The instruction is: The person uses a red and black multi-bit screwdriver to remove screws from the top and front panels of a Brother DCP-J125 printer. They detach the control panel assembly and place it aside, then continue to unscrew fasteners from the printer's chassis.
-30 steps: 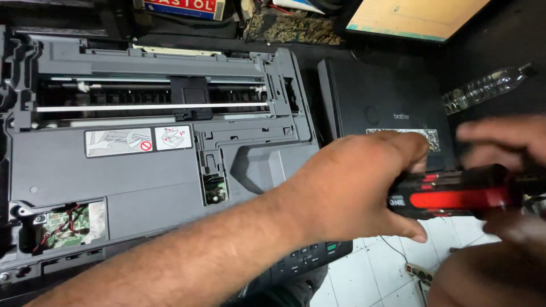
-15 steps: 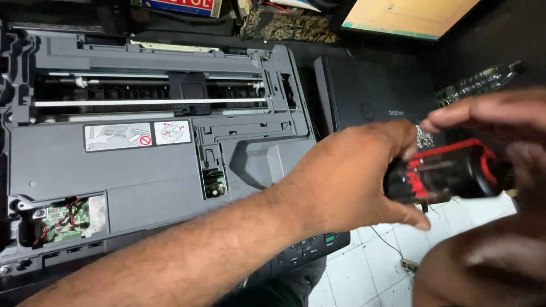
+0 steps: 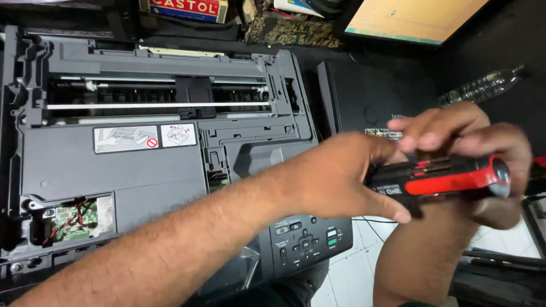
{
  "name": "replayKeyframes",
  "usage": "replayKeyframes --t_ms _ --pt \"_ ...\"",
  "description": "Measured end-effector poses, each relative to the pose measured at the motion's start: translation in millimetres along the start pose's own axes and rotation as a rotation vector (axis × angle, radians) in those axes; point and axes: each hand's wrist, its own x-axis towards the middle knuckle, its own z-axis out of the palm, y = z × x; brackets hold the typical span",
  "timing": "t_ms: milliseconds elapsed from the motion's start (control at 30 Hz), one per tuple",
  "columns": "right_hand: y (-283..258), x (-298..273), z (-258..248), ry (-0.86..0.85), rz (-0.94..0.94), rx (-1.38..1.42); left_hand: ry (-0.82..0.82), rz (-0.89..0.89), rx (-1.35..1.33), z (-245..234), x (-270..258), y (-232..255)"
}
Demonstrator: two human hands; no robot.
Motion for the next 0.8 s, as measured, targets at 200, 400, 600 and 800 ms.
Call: replayKeyframes --t_ms 200,400,600,800 --pt "-4.9 -6.0 43.2 0.559 0.189 -0.2 0.392 -0.145 0.476 11.3 4.5 9.4" --pt "16.0 -8.3 12.3 0.277 -0.049 0.307 -0.137 -0.213 0.46 -8.4 -1.2 -0.1" --pt "1.1 2.7 13.9 0.073 0.069 0.334 -0.165 -0.243 0.291 -10.9 4.3 -27.3" --pt "-6.4 25.4 -4.9 -0.118 0.209 0.261 -0.109 -0.216 0.237 -12.6 3.7 -26.8"
